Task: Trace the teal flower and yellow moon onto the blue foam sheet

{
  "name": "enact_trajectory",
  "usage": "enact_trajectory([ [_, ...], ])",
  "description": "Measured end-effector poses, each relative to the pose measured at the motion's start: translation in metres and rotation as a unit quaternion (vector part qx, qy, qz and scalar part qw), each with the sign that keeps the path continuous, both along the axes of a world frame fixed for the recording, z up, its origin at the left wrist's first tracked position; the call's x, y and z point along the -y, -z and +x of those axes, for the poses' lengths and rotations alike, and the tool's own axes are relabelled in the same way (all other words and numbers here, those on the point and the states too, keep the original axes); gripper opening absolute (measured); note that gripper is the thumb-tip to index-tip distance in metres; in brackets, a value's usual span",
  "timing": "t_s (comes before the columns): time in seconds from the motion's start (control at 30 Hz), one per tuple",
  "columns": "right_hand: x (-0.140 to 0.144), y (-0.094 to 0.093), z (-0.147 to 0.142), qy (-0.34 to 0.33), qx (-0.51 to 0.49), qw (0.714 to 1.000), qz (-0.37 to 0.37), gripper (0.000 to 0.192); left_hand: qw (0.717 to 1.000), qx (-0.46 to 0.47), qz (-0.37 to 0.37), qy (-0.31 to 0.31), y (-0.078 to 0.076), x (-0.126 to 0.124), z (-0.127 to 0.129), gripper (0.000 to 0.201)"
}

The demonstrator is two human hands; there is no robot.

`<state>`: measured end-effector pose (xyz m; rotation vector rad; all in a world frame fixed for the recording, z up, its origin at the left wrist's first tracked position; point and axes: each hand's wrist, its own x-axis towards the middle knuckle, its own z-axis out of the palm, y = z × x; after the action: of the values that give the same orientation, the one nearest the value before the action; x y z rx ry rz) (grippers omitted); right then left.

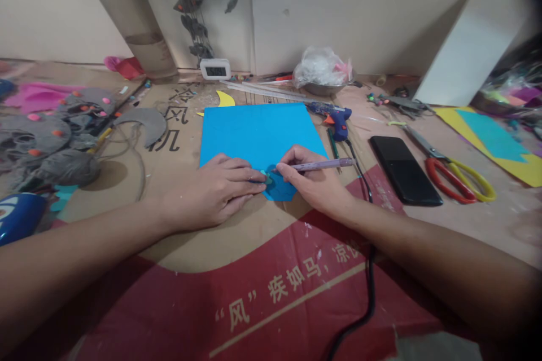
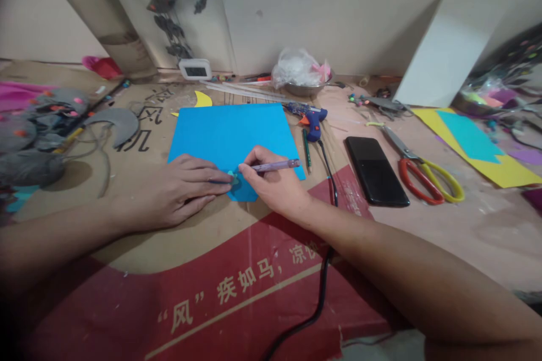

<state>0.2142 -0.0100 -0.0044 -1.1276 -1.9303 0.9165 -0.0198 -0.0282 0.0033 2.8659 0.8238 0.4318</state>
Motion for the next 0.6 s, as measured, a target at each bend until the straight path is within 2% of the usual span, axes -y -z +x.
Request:
enact_trajectory([
  [0.6, 0.0006, -0.0006, -0.0025, -0.004, 0.045, 0.999, 0.017, 0.023, 1.000, 0.010, -0.002, 0.002, -0.0010, -0.0007, 0.0013, 0.028],
])
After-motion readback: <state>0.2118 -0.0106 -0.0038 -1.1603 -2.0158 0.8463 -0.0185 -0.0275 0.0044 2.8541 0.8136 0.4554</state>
